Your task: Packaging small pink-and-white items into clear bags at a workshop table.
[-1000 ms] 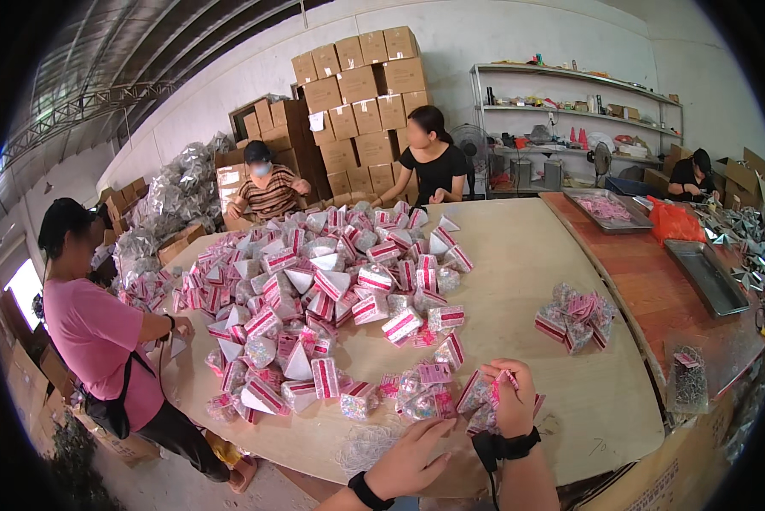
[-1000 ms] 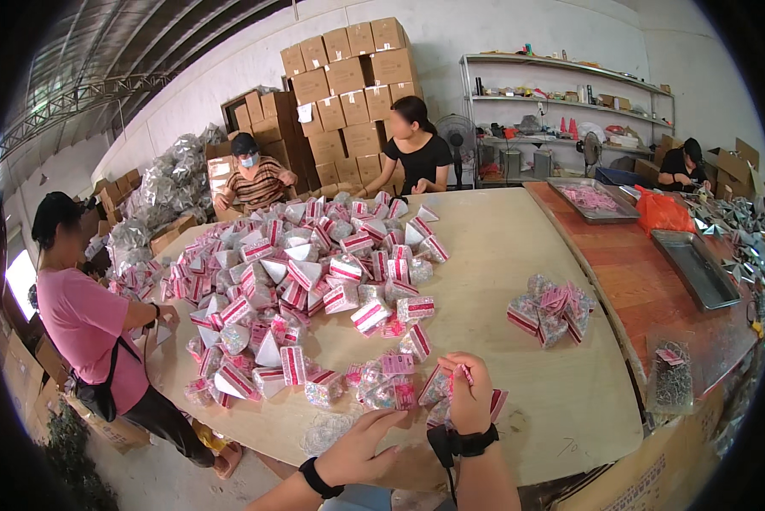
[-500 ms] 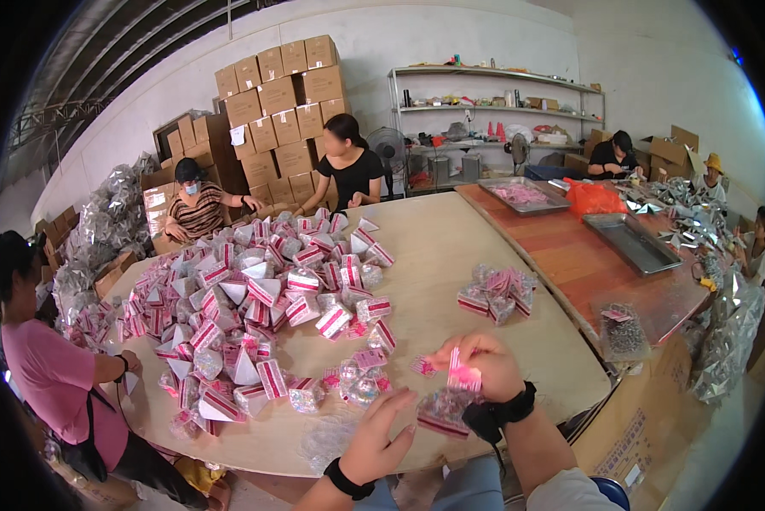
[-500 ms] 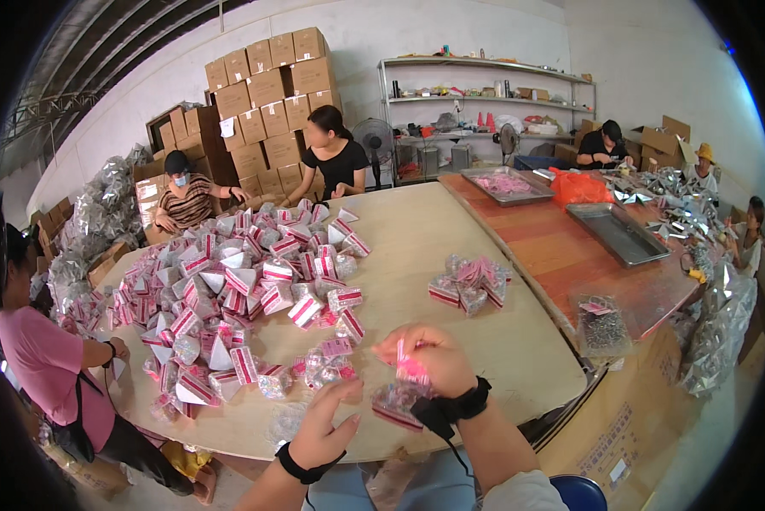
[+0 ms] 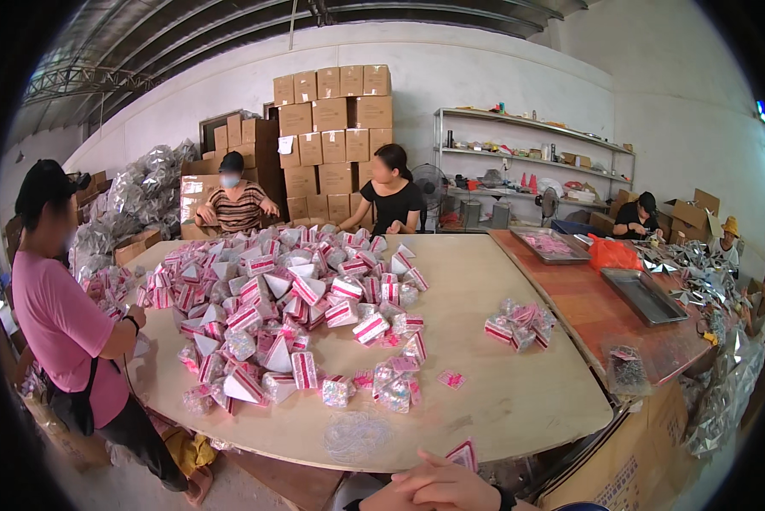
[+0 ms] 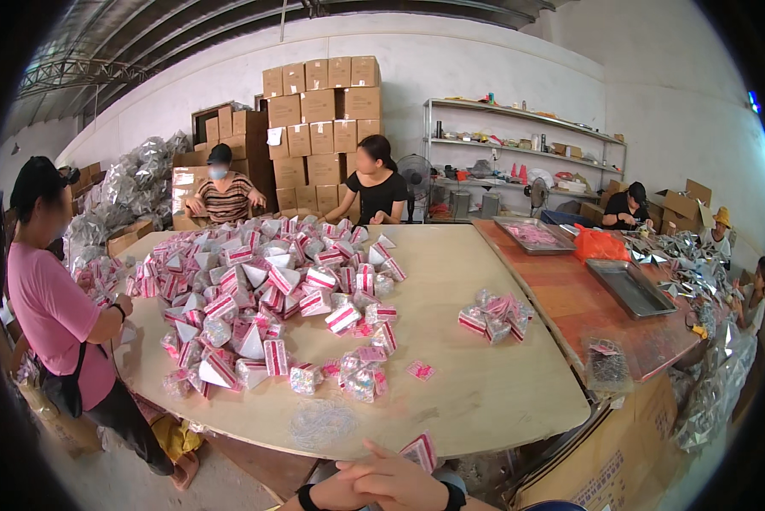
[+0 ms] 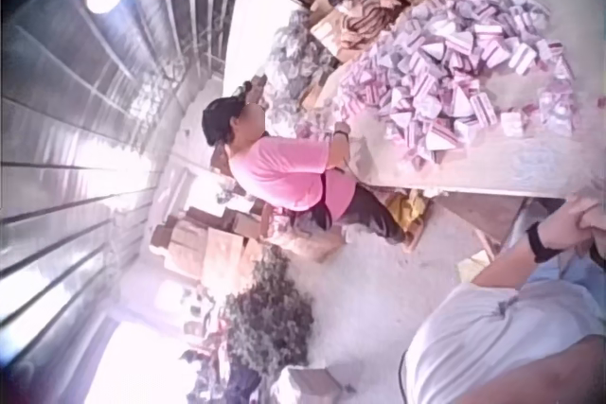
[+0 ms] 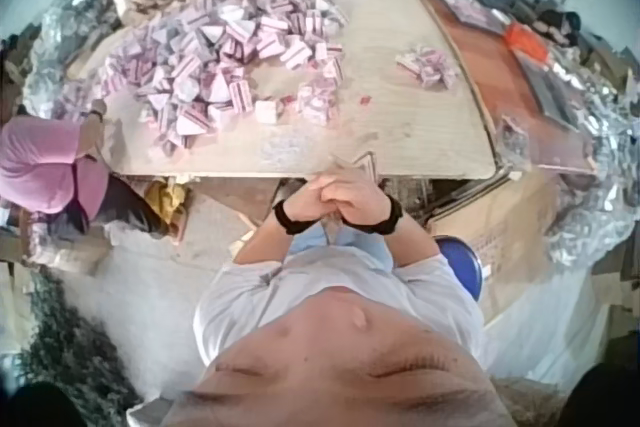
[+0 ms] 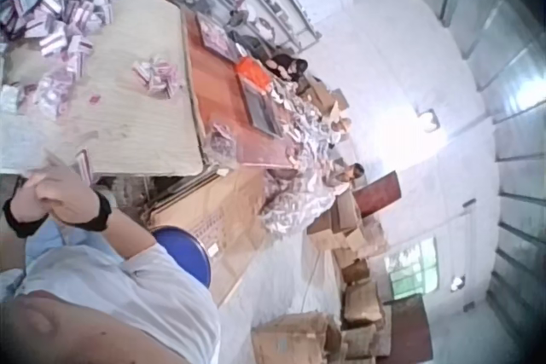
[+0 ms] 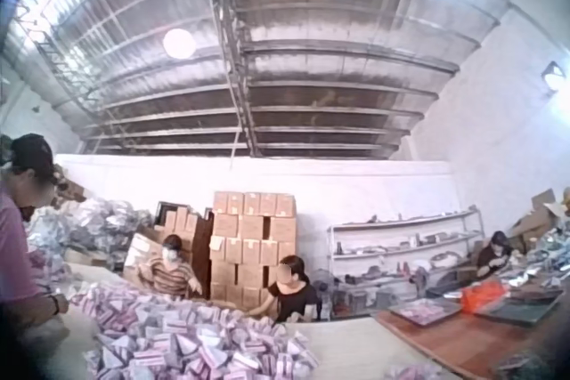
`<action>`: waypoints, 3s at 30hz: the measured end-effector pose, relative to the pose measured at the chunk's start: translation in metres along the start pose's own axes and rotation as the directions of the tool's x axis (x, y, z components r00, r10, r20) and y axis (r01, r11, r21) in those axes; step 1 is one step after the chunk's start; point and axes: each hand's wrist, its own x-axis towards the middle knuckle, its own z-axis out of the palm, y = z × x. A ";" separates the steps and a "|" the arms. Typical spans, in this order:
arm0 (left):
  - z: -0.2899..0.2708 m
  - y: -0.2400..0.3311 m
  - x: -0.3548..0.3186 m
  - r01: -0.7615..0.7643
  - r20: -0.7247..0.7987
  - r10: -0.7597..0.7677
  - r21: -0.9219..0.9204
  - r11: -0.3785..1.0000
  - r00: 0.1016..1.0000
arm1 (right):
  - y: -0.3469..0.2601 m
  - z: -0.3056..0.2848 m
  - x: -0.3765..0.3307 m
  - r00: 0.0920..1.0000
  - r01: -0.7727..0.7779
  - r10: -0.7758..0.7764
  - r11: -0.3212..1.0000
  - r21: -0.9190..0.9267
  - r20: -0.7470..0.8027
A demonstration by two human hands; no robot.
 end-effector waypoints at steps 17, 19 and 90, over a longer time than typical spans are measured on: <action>-0.005 0.015 -0.081 0.563 -0.067 -0.628 -0.379 0.735 0.775 | 0.020 0.067 -0.033 0.907 -0.374 0.395 0.915 -0.149 0.145; -0.005 0.008 -0.082 0.569 0.037 -0.632 -0.481 0.667 0.774 | 0.019 0.066 -0.033 0.882 -0.434 0.436 0.899 -0.049 0.181; -0.045 0.050 -0.025 0.541 -0.172 -0.707 -0.529 0.654 0.686 | -0.004 0.035 -0.012 0.868 -0.497 0.486 0.846 -0.193 -0.105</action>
